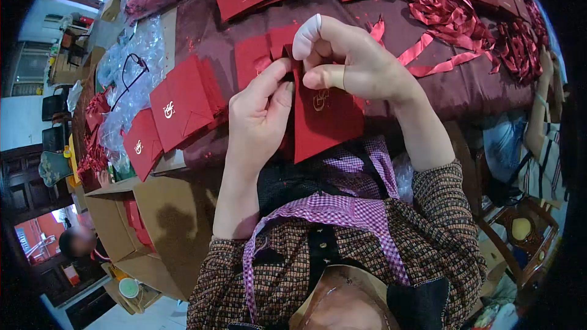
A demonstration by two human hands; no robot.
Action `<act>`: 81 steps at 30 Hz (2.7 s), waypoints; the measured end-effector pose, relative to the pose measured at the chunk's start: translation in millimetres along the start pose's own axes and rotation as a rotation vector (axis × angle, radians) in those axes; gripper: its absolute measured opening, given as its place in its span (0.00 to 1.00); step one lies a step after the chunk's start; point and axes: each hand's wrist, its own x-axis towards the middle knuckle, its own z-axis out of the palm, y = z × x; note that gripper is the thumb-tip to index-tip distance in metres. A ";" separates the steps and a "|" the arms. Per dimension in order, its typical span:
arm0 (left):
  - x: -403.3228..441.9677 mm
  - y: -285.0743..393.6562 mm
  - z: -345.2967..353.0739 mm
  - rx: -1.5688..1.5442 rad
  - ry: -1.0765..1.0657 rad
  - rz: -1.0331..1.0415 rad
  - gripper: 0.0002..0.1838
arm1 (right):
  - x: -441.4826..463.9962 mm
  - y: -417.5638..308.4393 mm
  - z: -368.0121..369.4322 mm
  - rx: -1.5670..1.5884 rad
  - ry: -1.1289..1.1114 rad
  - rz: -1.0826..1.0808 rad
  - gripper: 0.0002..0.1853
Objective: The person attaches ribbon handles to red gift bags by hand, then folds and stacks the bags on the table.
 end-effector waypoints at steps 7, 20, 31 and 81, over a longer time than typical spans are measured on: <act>4.7 -11.3 -3.9 0.157 0.031 0.162 0.08 | -0.7 -13.2 -4.9 -0.012 -0.047 0.037 0.17; 2.5 -7.5 -5.7 -0.074 0.074 -0.080 0.05 | 7.1 -12.3 -6.0 -0.490 -0.143 -0.158 0.08; 11.5 -11.4 -49.8 0.091 0.621 0.064 0.08 | 10.3 4.3 -12.4 -0.589 -0.015 0.043 0.05; 68.7 -67.2 -11.3 0.310 0.090 -0.018 0.14 | -29.0 -7.7 -31.9 -0.206 0.431 0.053 0.07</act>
